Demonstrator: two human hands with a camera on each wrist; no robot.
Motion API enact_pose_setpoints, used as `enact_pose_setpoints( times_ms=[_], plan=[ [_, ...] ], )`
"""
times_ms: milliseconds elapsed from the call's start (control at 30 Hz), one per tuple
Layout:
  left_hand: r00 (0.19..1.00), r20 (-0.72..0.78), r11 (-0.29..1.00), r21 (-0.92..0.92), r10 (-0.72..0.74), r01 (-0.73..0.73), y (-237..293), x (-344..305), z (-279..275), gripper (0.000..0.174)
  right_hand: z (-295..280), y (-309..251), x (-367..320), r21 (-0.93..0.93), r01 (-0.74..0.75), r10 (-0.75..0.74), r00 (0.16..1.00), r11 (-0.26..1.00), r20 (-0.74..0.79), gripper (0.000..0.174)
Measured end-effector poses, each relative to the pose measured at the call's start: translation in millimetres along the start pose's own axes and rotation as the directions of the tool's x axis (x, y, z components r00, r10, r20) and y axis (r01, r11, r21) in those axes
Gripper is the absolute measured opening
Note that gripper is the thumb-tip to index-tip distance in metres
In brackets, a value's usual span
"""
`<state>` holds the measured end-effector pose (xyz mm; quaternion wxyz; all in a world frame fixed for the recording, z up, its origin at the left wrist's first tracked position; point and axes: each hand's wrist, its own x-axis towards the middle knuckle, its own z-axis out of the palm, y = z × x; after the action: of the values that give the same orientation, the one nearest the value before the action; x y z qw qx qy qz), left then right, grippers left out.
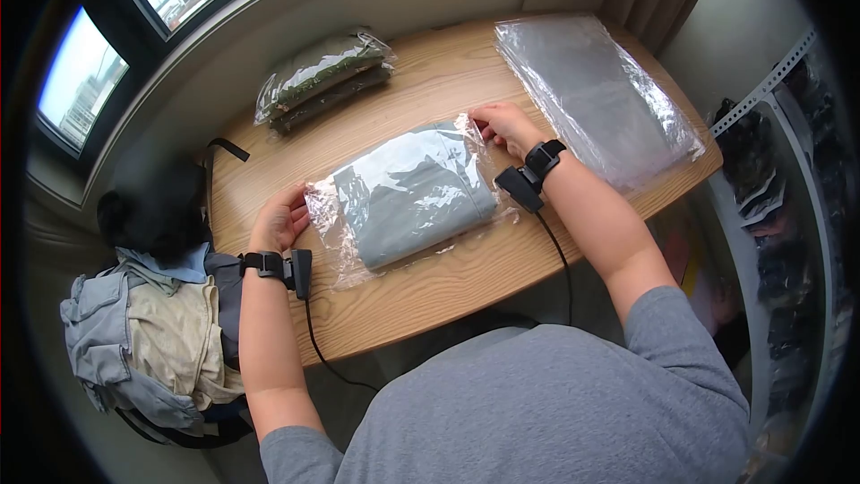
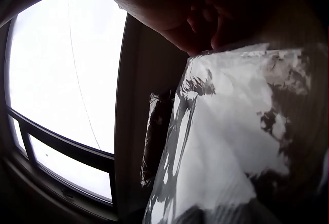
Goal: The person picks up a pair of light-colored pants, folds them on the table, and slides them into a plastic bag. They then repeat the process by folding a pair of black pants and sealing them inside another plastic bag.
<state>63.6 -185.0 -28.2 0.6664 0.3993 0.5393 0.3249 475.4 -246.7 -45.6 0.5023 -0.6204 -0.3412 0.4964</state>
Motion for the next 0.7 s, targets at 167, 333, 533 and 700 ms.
enact_pose_setpoints(
  times_ms=[167, 333, 533, 700],
  plan=[
    [0.998, -0.059, 0.991, 0.131, 0.014, -0.006, -7, 14, 0, 0.015, 8, 0, 3, -0.134, -0.024, 0.018, 0.999, 0.991, -0.041, 0.019],
    [0.992, -0.087, 0.979, 0.189, 0.095, -0.078, -9, 3, 6, 0.019, -1, 3, 2, -0.158, 0.026, -0.021, 0.999, 0.987, 0.029, 0.022],
    [0.999, 0.025, 0.999, 0.013, 0.04, -0.041, -11, -40, 8, 0.023, -15, -6, -51, -0.251, -0.157, 0.181, 0.981, 0.955, 0.074, 0.039],
    [0.999, 0.051, 0.998, 0.055, -0.002, -0.001, -13, -52, 12, 0.016, -18, 15, -77, -0.214, -0.157, 0.204, 0.954, 0.964, 0.221, 0.035]
  ],
)
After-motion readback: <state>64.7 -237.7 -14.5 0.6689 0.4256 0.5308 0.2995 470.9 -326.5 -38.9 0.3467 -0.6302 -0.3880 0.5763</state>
